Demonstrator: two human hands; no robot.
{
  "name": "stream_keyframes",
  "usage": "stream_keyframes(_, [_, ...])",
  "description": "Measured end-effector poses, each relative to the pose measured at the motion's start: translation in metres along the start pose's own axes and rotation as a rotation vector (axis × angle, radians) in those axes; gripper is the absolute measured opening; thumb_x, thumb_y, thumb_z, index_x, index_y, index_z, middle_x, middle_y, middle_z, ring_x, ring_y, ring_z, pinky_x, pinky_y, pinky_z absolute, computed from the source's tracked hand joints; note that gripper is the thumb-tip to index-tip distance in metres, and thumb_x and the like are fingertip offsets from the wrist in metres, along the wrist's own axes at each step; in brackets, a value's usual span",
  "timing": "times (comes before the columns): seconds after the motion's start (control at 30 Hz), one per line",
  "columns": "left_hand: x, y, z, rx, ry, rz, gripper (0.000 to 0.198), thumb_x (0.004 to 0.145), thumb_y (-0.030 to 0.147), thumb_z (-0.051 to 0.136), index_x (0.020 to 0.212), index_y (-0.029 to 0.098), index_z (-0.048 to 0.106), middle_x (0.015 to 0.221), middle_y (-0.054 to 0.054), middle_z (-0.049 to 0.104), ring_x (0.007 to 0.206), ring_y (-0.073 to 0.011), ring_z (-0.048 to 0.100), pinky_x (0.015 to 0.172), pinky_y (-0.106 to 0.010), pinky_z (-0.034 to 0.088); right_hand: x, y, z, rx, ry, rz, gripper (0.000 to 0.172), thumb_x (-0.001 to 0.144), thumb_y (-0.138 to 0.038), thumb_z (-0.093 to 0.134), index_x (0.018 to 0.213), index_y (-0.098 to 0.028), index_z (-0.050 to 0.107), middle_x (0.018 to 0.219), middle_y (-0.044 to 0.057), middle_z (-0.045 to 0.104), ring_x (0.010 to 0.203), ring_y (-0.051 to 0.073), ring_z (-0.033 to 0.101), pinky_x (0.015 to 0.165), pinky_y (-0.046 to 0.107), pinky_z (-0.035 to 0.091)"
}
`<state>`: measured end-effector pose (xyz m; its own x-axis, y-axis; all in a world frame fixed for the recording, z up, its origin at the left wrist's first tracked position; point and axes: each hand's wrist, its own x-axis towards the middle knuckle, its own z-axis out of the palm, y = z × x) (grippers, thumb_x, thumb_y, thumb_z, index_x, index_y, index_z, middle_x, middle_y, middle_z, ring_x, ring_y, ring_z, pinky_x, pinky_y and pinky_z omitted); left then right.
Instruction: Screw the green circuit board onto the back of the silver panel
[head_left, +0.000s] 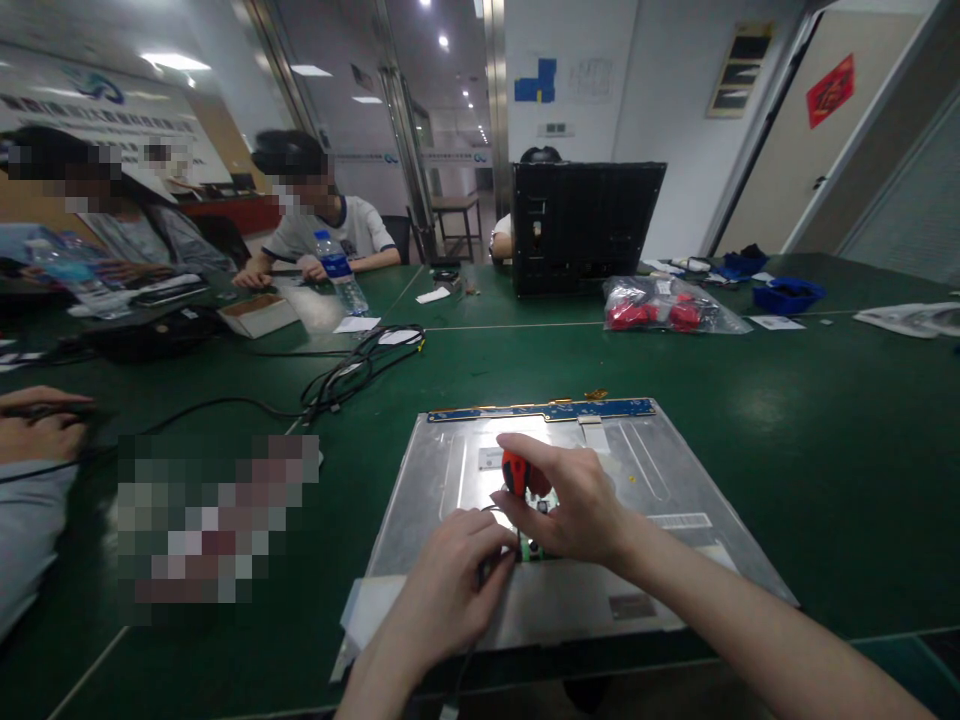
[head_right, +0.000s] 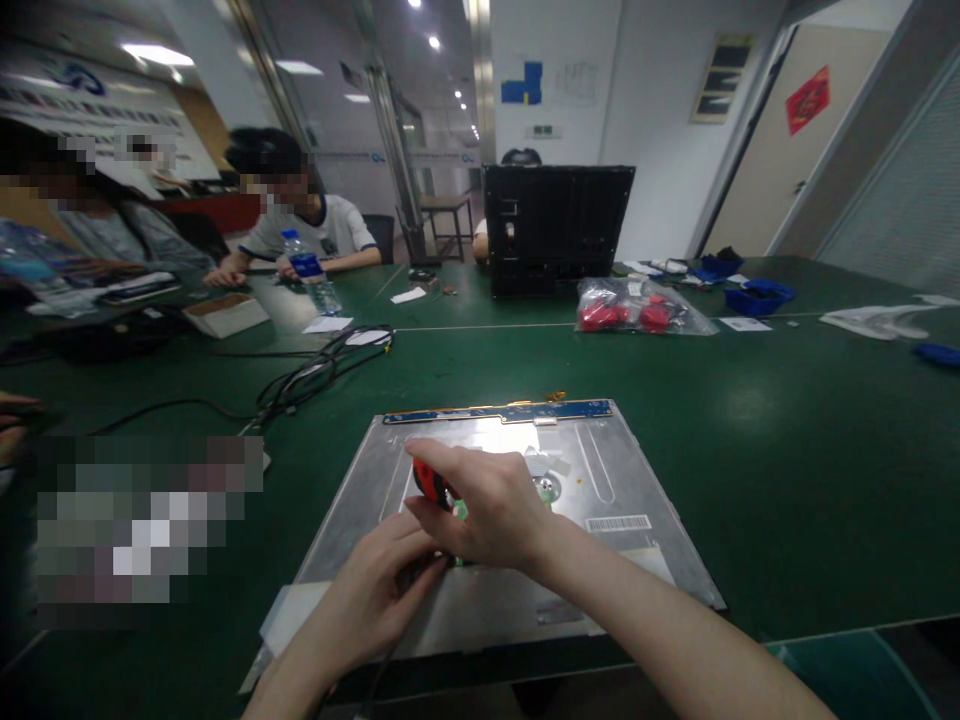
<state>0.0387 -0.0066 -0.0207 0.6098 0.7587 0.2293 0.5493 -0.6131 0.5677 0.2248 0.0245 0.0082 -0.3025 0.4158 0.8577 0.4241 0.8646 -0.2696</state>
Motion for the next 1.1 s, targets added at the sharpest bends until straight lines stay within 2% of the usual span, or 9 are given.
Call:
stream_keyframes(0.33, [-0.0011,-0.0017,0.0013,0.002,0.011,0.007,0.021,0.088,0.011,0.049,0.091,0.021,0.067,0.087,-0.005,0.067,0.084,-0.0226,0.061,0.074,-0.033,0.047,-0.0025,-0.0001,0.0012,0.031,0.0,0.023,0.051,0.088,-0.019,0.055,0.137,-0.018,0.043,0.08,-0.001,0.066,0.058,0.012,0.059,0.057,0.024,0.054])
stream_keyframes(0.73, [-0.0007,0.0008,-0.0003,0.017,0.016,0.011,0.021,0.088,0.013,0.047,0.087,0.021,0.067,0.079,-0.004,0.065,0.079,-0.0219,0.06,0.07,-0.032,0.045,0.0015,-0.0023,-0.0054,0.133,-0.013,0.02,0.058,0.078,-0.016,0.046,0.135,-0.018,0.036,0.075,-0.002,0.056,0.052,0.013,0.049,0.048,0.026,0.044])
stream_keyframes(0.93, [-0.0012,0.0029,-0.0016,-0.016,0.032,0.0,0.02,0.088,0.013,0.048,0.087,0.021,0.066,0.086,-0.005,0.068,0.085,-0.0224,0.062,0.074,-0.032,0.048,0.0029,-0.0022,-0.0037,0.079,0.007,-0.007,0.049,0.087,-0.027,0.059,0.131,-0.02,0.041,0.083,0.001,0.059,0.068,0.016,0.057,0.059,0.029,0.052])
stream_keyframes(1.1, [-0.0027,0.0036,-0.0021,0.007,0.029,-0.013,0.021,0.09,0.014,0.048,0.09,0.021,0.068,0.088,-0.006,0.068,0.085,-0.0231,0.062,0.075,-0.033,0.049,0.0032,-0.0039,-0.0011,0.029,0.019,0.05,0.05,0.09,-0.027,0.062,0.136,-0.024,0.045,0.094,0.004,0.059,0.077,0.017,0.06,0.062,0.028,0.056])
